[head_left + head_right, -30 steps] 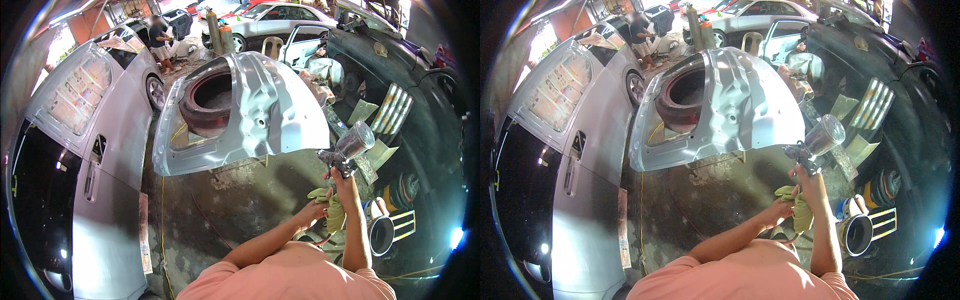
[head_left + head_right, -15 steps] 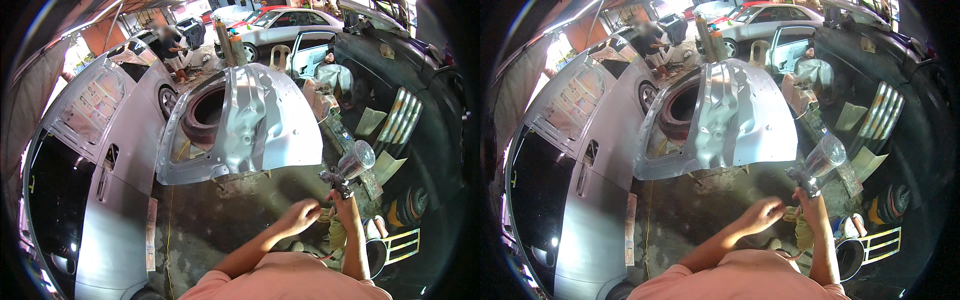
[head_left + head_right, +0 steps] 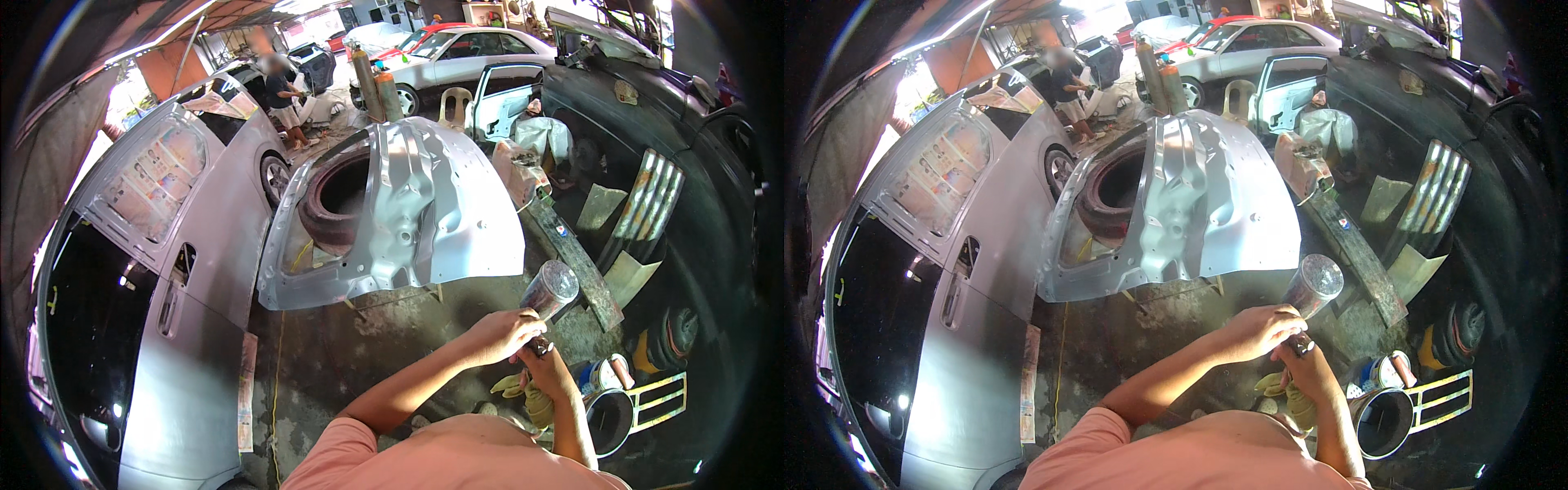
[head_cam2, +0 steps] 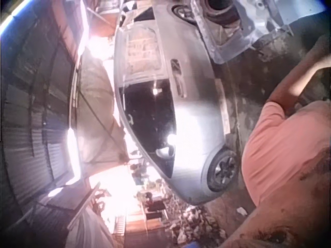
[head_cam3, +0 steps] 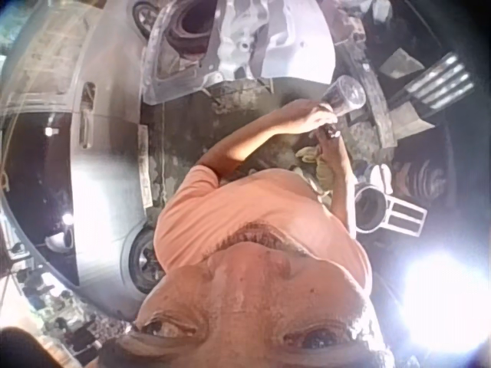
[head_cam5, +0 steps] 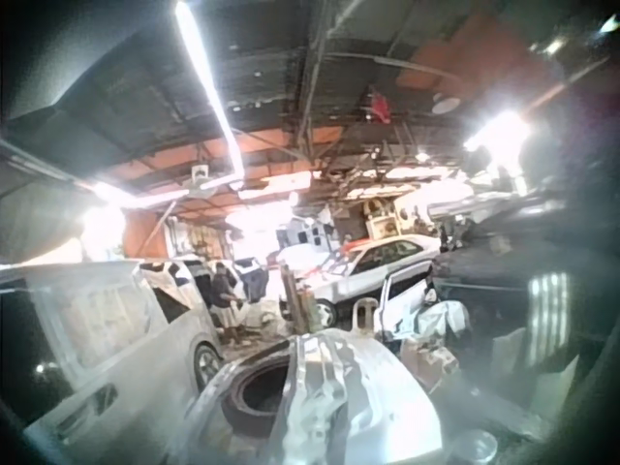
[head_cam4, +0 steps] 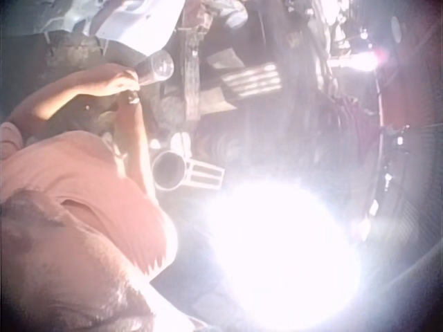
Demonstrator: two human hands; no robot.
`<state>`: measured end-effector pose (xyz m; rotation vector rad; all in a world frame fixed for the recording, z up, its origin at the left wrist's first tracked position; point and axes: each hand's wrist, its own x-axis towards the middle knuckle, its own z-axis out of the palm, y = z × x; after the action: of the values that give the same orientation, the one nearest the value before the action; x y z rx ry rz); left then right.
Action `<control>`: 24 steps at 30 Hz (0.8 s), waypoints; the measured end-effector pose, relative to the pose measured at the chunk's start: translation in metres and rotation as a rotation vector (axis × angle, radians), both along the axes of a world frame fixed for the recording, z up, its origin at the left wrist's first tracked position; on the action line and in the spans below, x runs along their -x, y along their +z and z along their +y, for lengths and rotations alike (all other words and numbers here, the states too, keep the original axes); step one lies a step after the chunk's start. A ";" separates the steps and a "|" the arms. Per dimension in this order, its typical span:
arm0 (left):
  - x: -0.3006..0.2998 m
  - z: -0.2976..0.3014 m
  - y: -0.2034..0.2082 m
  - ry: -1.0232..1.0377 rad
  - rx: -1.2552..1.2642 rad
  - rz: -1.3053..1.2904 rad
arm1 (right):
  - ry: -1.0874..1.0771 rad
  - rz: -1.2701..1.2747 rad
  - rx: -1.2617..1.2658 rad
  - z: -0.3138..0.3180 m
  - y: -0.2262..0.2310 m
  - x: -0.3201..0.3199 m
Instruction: The person uses a spray gun to apply a coat of white paint to a detached car door. They move the spray gun in steady, sweeping motions across the door's surface, covering the edges and the main panel. The person briefly pauses to dip the spray gun into a paint can before resuming the application.
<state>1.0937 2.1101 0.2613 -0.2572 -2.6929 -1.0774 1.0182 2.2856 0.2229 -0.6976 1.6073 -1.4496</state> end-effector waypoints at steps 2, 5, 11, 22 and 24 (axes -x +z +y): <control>-0.002 0.001 0.005 -0.007 -0.016 -0.032 | -0.008 0.012 -0.013 0.001 0.000 -0.002; -0.005 0.004 0.010 -0.011 -0.029 -0.066 | -0.017 0.003 -0.021 0.003 -0.002 -0.005; -0.008 0.001 0.006 -0.006 -0.029 0.025 | -0.025 0.013 -0.046 0.002 0.001 -0.009; -0.045 0.023 -0.142 0.617 -1.239 -0.071 | -0.161 0.066 0.070 -0.018 0.023 -0.002; -0.039 0.032 -0.144 0.489 -1.612 -0.227 | -0.128 0.056 0.085 -0.028 0.018 0.000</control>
<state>1.1326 2.1419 0.1169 0.7549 -1.0919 -2.5669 1.0181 2.2581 0.2411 -0.6995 1.6666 -1.6121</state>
